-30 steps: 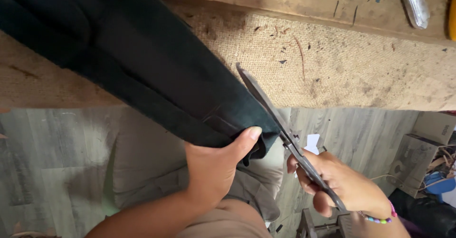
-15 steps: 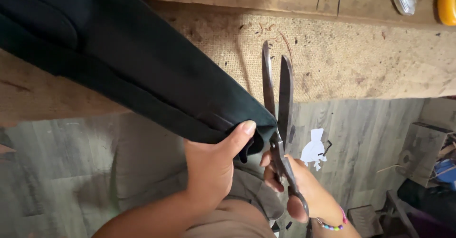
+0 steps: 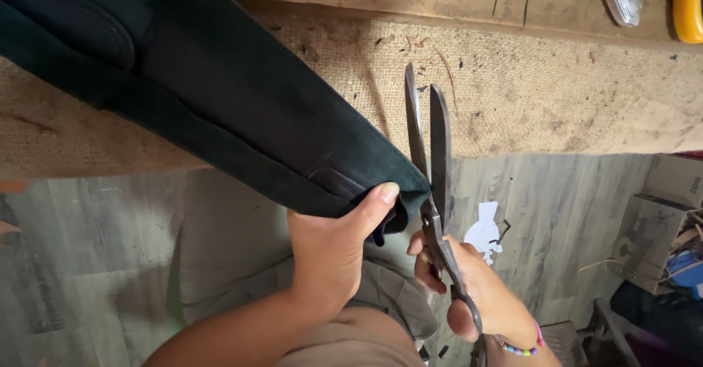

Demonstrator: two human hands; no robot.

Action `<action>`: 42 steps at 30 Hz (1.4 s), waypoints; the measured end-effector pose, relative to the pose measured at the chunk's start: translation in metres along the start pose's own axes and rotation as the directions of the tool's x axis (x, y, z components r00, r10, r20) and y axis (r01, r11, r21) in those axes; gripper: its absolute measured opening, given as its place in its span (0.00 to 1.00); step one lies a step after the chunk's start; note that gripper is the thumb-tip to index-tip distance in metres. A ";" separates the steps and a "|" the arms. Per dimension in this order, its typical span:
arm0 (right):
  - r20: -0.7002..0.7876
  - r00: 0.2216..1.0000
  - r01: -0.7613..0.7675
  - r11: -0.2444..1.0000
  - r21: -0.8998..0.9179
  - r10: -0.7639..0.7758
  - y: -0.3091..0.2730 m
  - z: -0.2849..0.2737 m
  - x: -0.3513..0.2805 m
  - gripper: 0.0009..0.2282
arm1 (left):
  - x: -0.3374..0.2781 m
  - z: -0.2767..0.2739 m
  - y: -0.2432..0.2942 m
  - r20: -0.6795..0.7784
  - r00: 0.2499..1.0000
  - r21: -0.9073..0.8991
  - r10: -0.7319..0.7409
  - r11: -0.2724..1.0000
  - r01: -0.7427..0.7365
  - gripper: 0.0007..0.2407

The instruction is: Cutting a long strip of dark fabric with large scissors on a wooden workbench

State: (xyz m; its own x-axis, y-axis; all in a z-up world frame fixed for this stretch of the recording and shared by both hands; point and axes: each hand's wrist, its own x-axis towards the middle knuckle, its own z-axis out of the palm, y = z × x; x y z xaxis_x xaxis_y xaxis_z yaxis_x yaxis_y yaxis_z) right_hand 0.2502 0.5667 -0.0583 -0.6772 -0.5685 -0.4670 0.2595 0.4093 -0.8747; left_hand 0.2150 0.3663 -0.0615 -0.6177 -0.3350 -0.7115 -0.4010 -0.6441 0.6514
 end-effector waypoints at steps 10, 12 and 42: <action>-0.049 0.998 0.045 0.999 0.014 -0.045 0.002 0.003 0.001 0.38 | 0.001 -0.001 -0.003 -0.001 1.000 0.039 0.030 0.999 -0.030 0.16; -0.077 0.996 0.046 0.999 -0.018 -0.047 0.002 0.005 0.002 0.36 | 0.001 -0.001 -0.002 -0.005 1.000 0.049 0.021 0.999 -0.021 0.15; -0.845 0.535 0.521 0.789 0.326 -0.005 -0.017 0.054 0.066 0.21 | 0.008 -0.057 -0.025 0.431 0.897 0.294 -0.098 0.955 -0.036 0.20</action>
State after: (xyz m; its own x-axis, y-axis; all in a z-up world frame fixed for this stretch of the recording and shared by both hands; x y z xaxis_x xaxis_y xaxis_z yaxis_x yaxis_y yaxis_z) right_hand 0.2386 0.4839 -0.0810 -0.9452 0.2966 -0.1365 0.0764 -0.2054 -0.9757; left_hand 0.2583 0.3405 -0.0984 -0.8061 0.0589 -0.5889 -0.5593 -0.4011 0.7255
